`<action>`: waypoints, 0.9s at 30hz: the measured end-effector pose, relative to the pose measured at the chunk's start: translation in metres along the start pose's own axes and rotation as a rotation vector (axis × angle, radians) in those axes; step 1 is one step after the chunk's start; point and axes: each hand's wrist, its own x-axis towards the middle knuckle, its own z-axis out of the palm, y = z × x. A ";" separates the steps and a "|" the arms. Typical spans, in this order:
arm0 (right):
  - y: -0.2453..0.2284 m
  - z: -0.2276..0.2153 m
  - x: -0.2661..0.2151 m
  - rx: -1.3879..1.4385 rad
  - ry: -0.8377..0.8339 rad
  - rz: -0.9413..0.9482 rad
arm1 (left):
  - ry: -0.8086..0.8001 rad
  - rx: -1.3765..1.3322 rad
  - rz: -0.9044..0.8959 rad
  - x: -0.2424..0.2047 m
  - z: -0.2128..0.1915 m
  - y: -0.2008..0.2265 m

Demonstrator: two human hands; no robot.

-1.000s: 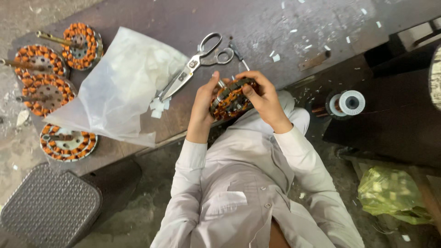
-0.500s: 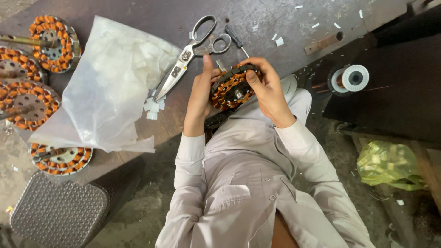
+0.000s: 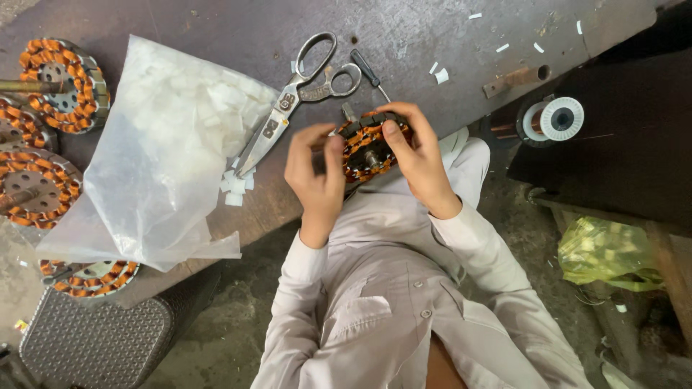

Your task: The person inserts small white insulating pieces into the slots of a copper-wound motor stator. They handle the stator with both hands, rotate it to access different slots, and place the pieces one by one.

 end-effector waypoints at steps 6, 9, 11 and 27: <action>-0.007 0.008 -0.014 -0.679 0.138 -0.529 | 0.007 0.154 0.306 -0.015 0.011 -0.006; -0.003 0.010 -0.010 -0.685 0.128 -0.588 | -0.017 0.069 0.269 -0.014 0.013 -0.015; -0.001 0.010 -0.009 -0.683 0.126 -0.605 | 0.001 0.090 0.313 -0.017 0.015 -0.020; 0.006 0.008 -0.004 -0.748 0.026 -0.637 | 0.032 0.117 0.295 -0.016 0.020 -0.017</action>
